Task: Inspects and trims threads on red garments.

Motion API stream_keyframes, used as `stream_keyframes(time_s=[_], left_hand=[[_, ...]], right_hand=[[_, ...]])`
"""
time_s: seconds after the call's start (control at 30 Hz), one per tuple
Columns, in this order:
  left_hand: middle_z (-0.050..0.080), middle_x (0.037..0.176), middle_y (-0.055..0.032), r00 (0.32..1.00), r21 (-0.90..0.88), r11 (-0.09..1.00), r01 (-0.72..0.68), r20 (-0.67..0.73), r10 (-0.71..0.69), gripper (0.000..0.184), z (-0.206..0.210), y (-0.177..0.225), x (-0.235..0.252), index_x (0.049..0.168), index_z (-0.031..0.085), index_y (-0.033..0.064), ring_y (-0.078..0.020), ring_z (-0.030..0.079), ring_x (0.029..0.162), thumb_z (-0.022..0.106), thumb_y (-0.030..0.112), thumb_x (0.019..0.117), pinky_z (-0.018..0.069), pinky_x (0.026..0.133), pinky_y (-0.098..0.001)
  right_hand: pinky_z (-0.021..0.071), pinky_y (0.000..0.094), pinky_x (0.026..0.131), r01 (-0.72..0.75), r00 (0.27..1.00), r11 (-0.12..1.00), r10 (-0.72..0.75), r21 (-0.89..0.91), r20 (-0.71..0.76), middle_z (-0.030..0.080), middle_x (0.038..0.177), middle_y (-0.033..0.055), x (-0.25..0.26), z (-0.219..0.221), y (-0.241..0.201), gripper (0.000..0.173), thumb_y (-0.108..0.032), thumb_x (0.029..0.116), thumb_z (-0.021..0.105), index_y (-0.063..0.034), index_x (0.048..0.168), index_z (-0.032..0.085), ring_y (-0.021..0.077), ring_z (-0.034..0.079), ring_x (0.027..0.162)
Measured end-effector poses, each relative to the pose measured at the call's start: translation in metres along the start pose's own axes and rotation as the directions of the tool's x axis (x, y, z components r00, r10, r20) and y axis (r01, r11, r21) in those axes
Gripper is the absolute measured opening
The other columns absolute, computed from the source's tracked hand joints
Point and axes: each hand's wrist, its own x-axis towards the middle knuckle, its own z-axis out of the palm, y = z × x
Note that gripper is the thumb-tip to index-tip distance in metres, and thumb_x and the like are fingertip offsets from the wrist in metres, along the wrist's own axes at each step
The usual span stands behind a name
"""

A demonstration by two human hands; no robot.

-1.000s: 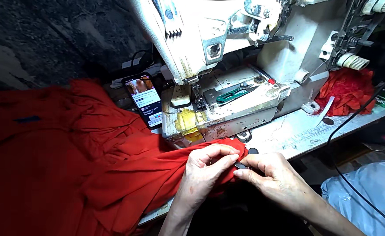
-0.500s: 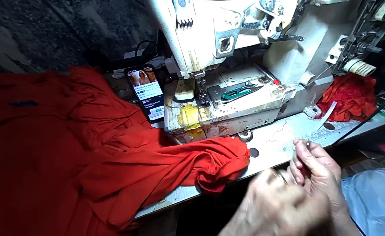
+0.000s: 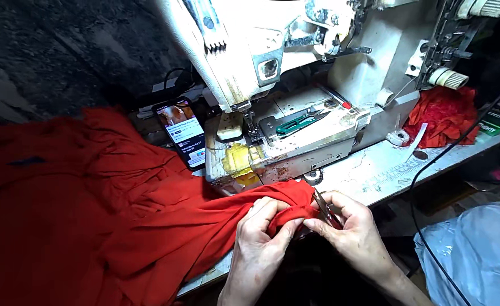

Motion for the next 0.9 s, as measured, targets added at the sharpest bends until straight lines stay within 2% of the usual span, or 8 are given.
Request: stream_keyframes(time_s=[0.07, 0.17, 0.37, 0.5, 0.6, 0.77, 0.83, 0.9], left_hand=[[0.072, 0.087, 0.0073, 0.998, -0.137, 0.988, 0.066, 0.011, -0.065, 0.01, 0.001, 0.001, 0.003, 0.093, 0.076, 0.0178, -0.0044, 0.068, 0.08, 0.074, 0.027, 0.0885, 0.058, 0.071, -0.0212], [0.072, 0.079, 0.0042, 0.99, -0.252, 0.958, 0.138, 0.058, -0.127, 0.007, 0.004, -0.002, 0.01, 0.094, 0.075, 0.0159, -0.0063, 0.068, 0.071, 0.074, 0.022, 0.0896, 0.0578, 0.063, -0.0216], [0.073, 0.088, -0.0027, 0.973, -0.414, 0.883, 0.22, 0.16, -0.167, 0.02, -0.002, -0.007, 0.017, 0.099, 0.075, 0.0121, -0.0109, 0.07, 0.078, 0.08, 0.014, 0.0803, 0.0591, 0.068, -0.0238], [0.071, 0.079, 0.0043, 0.975, -0.331, 0.917, 0.224, 0.094, -0.204, 0.013, 0.007, -0.005, 0.018, 0.091, 0.077, 0.0165, -0.0053, 0.068, 0.073, 0.065, 0.017, 0.0866, 0.0556, 0.065, -0.0218], [0.071, 0.076, 0.0012, 0.97, -0.367, 0.899, 0.24, 0.136, -0.204, 0.012, 0.009, -0.006, 0.019, 0.091, 0.077, 0.0124, -0.0066, 0.066, 0.067, 0.067, 0.019, 0.0889, 0.0549, 0.061, -0.0222], [0.073, 0.077, -0.0006, 0.959, -0.429, 0.86, 0.277, 0.181, -0.219, 0.006, 0.007, -0.005, 0.019, 0.087, 0.078, 0.0105, -0.0064, 0.068, 0.069, 0.073, 0.012, 0.0828, 0.0563, 0.063, -0.0212], [0.073, 0.078, -0.0005, 0.954, -0.409, 0.87, 0.276, 0.225, -0.197, 0.005, 0.003, -0.008, 0.019, 0.088, 0.078, 0.0098, -0.0062, 0.069, 0.071, 0.075, 0.011, 0.0845, 0.0571, 0.066, -0.0213], [0.07, 0.071, 0.0013, 0.944, -0.367, 0.883, 0.293, 0.257, -0.207, 0.005, 0.004, -0.008, 0.02, 0.084, 0.076, 0.0112, -0.0045, 0.065, 0.064, 0.075, 0.016, 0.086, 0.0535, 0.059, -0.0199]], right_hand=[[0.0511, 0.0139, 0.059, 0.116, 0.993, 0.993, -0.116, 0.026, -0.019, 0.068, 0.092, -0.0038, -0.003, 0.002, 0.005, 0.029, -0.012, 0.0779, 0.081, -0.0103, 0.104, 0.07, -0.0005, 0.059, 0.067], [0.0593, 0.0218, 0.074, 0.286, 0.958, 0.956, -0.286, -0.058, 0.003, 0.069, 0.114, 0.0035, -0.002, 0.008, 0.014, 0.053, -0.005, 0.0804, 0.074, -0.0061, 0.132, 0.06, 0.0046, 0.067, 0.085], [0.055, 0.0166, 0.069, 0.455, 0.889, 0.88, -0.457, -0.135, 0.024, 0.069, 0.09, 0.0027, 0.013, -0.002, 0.013, 0.02, -0.005, 0.0853, 0.063, -0.003, 0.105, 0.068, 0.0027, 0.064, 0.078], [0.0534, 0.0201, 0.063, 0.412, 0.91, 0.893, -0.394, -0.18, 0.125, 0.068, 0.084, -0.0026, 0.024, -0.009, 0.014, 0.016, -0.007, 0.0841, 0.065, -0.0076, 0.098, 0.073, 0.0027, 0.063, 0.073], [0.0498, 0.0176, 0.058, 0.327, 0.944, 0.931, -0.312, -0.164, 0.11, 0.065, 0.075, -0.0059, 0.029, -0.007, 0.011, 0.008, -0.008, 0.086, 0.065, -0.0099, 0.09, 0.072, -0.0002, 0.059, 0.066], [0.0493, 0.0241, 0.056, 0.383, 0.924, 0.867, -0.353, -0.319, 0.147, 0.06, 0.083, -0.0001, 0.022, -0.002, 0.0, 0.011, -0.007, 0.0787, 0.058, -0.0081, 0.086, 0.066, 0.0067, 0.06, 0.071], [0.0512, 0.0244, 0.058, 0.392, 0.92, 0.866, -0.362, -0.31, 0.154, 0.062, 0.083, 0.0009, 0.025, -0.002, 0.005, 0.009, -0.006, 0.0803, 0.059, -0.007, 0.086, 0.067, 0.0075, 0.062, 0.072], [0.0522, 0.0238, 0.06, 0.357, 0.934, 0.883, -0.346, -0.305, 0.09, 0.063, 0.079, 0.0004, 0.031, 0.002, 0.013, 0.008, -0.005, 0.0811, 0.064, -0.0056, 0.085, 0.07, 0.0072, 0.062, 0.07]])
